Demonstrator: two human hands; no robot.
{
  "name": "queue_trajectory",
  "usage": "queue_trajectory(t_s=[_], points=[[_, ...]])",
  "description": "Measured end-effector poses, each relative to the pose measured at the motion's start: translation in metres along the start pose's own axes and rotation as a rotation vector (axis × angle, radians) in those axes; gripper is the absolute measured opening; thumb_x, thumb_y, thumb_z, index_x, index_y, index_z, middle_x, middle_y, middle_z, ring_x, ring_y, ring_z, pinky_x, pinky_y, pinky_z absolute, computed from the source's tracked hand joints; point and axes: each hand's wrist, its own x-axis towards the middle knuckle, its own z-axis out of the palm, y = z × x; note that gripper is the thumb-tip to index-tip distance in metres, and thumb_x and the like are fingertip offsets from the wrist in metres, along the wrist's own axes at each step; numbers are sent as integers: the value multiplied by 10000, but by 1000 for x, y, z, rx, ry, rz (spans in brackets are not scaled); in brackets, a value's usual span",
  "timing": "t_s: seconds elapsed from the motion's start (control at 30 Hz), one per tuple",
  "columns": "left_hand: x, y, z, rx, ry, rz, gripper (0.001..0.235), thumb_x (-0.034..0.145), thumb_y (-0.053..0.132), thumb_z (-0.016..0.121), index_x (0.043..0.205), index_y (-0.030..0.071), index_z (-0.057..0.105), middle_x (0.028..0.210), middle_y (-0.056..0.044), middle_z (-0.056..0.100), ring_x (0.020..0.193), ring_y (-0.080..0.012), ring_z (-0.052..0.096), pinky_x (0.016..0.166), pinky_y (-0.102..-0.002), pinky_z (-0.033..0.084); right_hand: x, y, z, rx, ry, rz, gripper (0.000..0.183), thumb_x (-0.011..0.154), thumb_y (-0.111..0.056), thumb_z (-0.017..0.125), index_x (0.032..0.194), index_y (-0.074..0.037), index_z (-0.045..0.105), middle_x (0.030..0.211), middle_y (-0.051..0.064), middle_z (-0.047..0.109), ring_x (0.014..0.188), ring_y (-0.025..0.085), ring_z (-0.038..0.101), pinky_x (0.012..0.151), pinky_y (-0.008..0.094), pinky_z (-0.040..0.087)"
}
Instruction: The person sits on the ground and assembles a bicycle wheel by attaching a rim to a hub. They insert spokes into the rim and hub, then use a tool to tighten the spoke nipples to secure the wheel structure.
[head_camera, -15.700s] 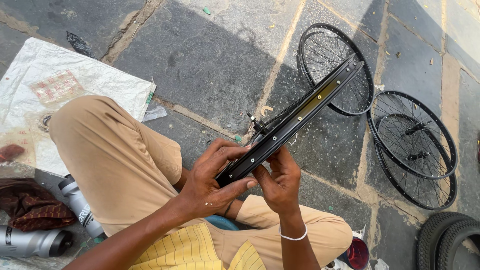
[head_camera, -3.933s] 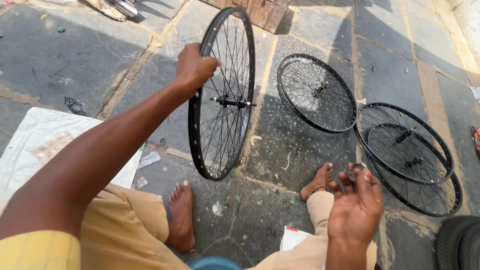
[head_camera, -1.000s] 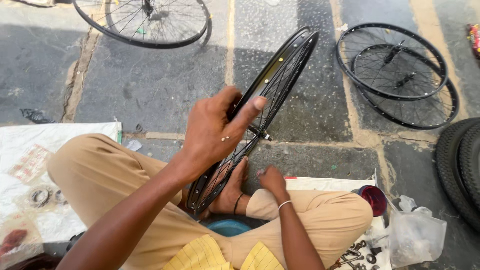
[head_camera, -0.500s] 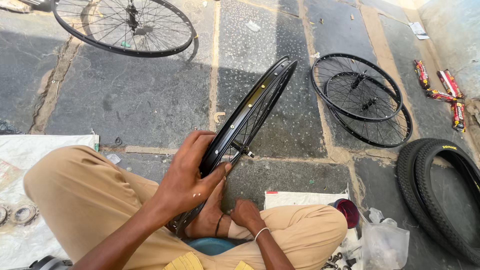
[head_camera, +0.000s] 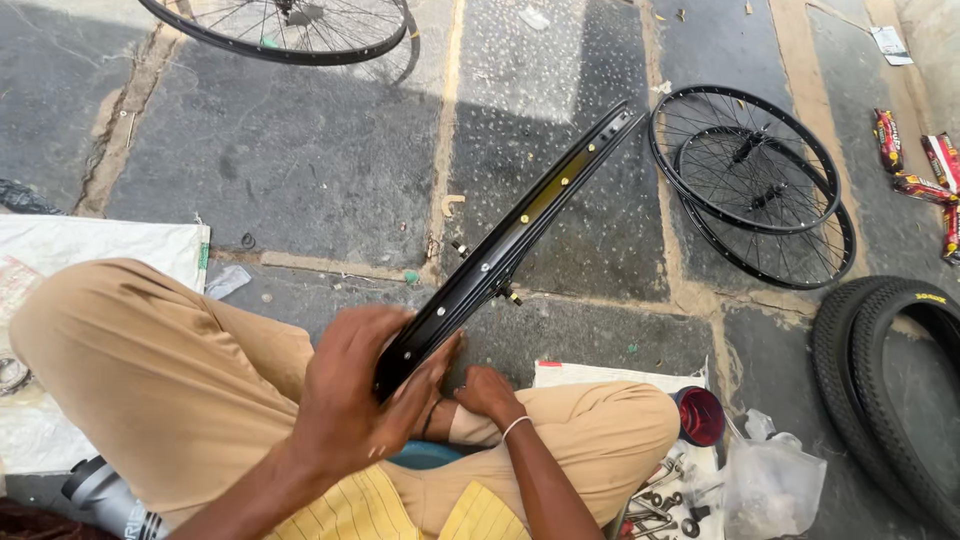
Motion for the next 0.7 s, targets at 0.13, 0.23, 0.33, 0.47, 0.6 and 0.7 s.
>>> queue_trajectory(t_s=[0.13,0.23,0.33,0.47,0.6,0.7], points=[[75,17,19,143,-261,-108,431,814,199,806,1133,-7,603,1008,-182,656,936,-358,635,816,-497,488,6,0,-4,6,13,-2,488,815,-313,751,1174,6,668,1190,295,666,1160,427,624,1008,483,486],[78,21,31,3,-277,-253,386,856,181,791,1137,-4,599,984,-168,654,900,-334,641,793,-483,490,10,5,-9,49,49,-84,431,820,-302,721,1157,-33,705,1168,266,687,1127,431,634,981,496,492],[31,4,29,-95,-104,-152,346,867,98,781,1135,0,586,1023,-167,645,941,-335,625,808,-441,504,9,8,-1,41,4,-64,394,802,-338,745,1061,-41,750,1108,251,717,1090,402,678,964,480,526],[-39,-25,19,-142,70,29,350,836,-37,640,1160,6,515,1132,-221,586,1029,-349,603,892,-429,495,13,16,-18,88,-17,123,388,781,-393,789,987,-67,750,1058,211,740,1042,373,706,924,466,550],[-62,-42,25,-108,123,-225,400,839,-8,685,1209,-3,532,1053,-176,583,947,-317,612,825,-373,508,-1,24,-57,190,295,278,383,789,-403,801,970,-68,764,1033,211,743,999,382,703,877,469,547],[-56,-56,26,-182,26,-397,324,896,30,734,1188,27,594,909,-98,640,773,-220,632,699,-314,509,-22,15,-90,505,681,303,376,854,-375,780,999,-32,732,931,183,771,850,292,724,804,391,551]])
